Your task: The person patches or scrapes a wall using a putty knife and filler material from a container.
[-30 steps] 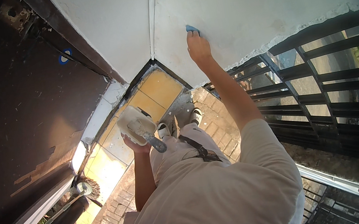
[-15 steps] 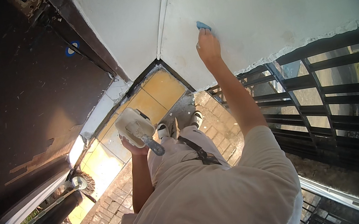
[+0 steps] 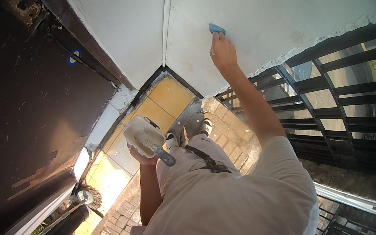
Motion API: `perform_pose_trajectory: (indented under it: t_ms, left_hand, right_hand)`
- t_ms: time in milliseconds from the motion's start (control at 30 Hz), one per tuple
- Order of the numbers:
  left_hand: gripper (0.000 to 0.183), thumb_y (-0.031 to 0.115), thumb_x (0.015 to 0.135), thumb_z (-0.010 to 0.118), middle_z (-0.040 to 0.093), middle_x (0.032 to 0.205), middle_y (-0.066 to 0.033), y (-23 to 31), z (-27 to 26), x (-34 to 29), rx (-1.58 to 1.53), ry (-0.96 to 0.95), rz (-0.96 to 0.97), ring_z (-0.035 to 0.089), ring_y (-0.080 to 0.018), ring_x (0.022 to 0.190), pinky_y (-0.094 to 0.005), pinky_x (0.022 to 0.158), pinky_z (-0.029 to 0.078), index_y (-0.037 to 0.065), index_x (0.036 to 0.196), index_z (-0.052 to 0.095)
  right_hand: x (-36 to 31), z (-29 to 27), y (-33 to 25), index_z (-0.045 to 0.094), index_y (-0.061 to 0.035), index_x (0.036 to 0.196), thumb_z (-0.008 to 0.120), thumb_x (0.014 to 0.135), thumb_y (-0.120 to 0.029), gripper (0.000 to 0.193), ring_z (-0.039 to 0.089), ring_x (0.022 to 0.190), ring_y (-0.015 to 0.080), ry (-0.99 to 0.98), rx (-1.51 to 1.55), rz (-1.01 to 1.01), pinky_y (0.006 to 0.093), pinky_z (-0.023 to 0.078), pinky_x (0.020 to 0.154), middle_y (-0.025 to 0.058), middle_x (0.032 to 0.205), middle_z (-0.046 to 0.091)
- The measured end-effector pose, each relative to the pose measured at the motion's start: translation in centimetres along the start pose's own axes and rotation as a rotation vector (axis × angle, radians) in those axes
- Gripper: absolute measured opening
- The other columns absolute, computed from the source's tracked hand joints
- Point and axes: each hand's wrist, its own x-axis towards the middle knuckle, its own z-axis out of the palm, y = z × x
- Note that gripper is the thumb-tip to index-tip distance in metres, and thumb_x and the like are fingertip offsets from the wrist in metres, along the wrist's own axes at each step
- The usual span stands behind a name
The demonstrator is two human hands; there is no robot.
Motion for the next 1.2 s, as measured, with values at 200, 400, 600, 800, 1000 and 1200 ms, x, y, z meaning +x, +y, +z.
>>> perform_pose_trajectory:
  t_ms: [200, 400, 600, 800, 1000, 1200]
  left_hand:
    - [0.063, 0.056, 0.093, 0.043, 0.06, 0.129, -0.0111, -0.7, 0.7, 0.5, 0.015, -0.047, -0.036, 0.06, -0.0314, 0.117, -0.0485, 0.095, 0.052, 0.012, 0.138, 0.051]
    - [0.062, 0.056, 0.094, 0.043, 0.061, 0.128, -0.0104, -1.1, 2.4, 0.9, 0.058, -0.025, -0.046, 0.06, -0.0309, 0.115, -0.0484, 0.095, 0.052, 0.012, 0.137, 0.052]
    - [0.062, 0.056, 0.094, 0.042, 0.061, 0.129, -0.0098, -1.6, 1.1, 0.5, 0.045, -0.017, -0.075, 0.06, -0.0315, 0.116, -0.0488, 0.096, 0.052, 0.013, 0.138, 0.051]
    - [0.06, 0.052, 0.098, 0.036, 0.057, 0.134, -0.0106, -2.0, 0.8, 0.2, 0.049, -0.063, -0.06, 0.056, -0.0311, 0.122, -0.0485, 0.102, 0.047, 0.011, 0.14, 0.049]
    - [0.061, 0.054, 0.097, 0.037, 0.059, 0.13, -0.0102, -1.7, 0.6, -0.2, 0.052, 0.006, -0.037, 0.057, -0.0308, 0.119, -0.0486, 0.099, 0.049, 0.012, 0.138, 0.05]
    - [0.06, 0.054, 0.097, 0.037, 0.059, 0.129, -0.0105, -1.7, 0.3, 0.2, -0.007, -0.066, -0.093, 0.058, -0.0313, 0.118, -0.0486, 0.099, 0.05, 0.012, 0.138, 0.05]
  right_hand:
    - [0.7, -3.6, -0.7, 0.055, 0.0011, 0.103, 0.067, 0.08, -0.001, 0.026, 0.068, 0.083, 0.0389, 0.002, -0.054, 0.037, 0.0433, 0.059, 0.069, 0.0194, 0.105, 0.062]
    - [-4.7, 3.2, 2.0, 0.054, 0.0019, 0.105, 0.064, 0.083, -0.003, 0.024, 0.067, 0.084, 0.0421, -0.242, -0.045, 0.086, 0.0499, 0.056, 0.075, 0.022, 0.107, 0.063]
    - [1.7, -3.1, -1.2, 0.055, 0.0025, 0.101, 0.057, 0.084, 0.001, 0.016, 0.066, 0.081, 0.0428, 0.01, 0.086, 0.096, 0.0526, 0.054, 0.072, 0.0233, 0.103, 0.064]
    - [-3.2, 1.1, 0.0, 0.057, 0.0012, 0.098, 0.065, 0.079, 0.001, 0.02, 0.068, 0.083, 0.04, -0.101, -0.039, 0.12, 0.0466, 0.058, 0.073, 0.0208, 0.098, 0.066]
    - [4.3, -4.4, -2.7, 0.058, 0.0024, 0.097, 0.068, 0.079, -0.001, 0.021, 0.07, 0.085, 0.0381, 0.008, -0.038, 0.107, 0.0456, 0.058, 0.074, 0.0212, 0.1, 0.066]
    - [-0.4, -1.0, -1.7, 0.059, 0.0025, 0.098, 0.068, 0.08, -0.001, 0.02, 0.07, 0.086, 0.0374, -0.119, -0.11, 0.092, 0.0446, 0.059, 0.074, 0.0214, 0.101, 0.066]
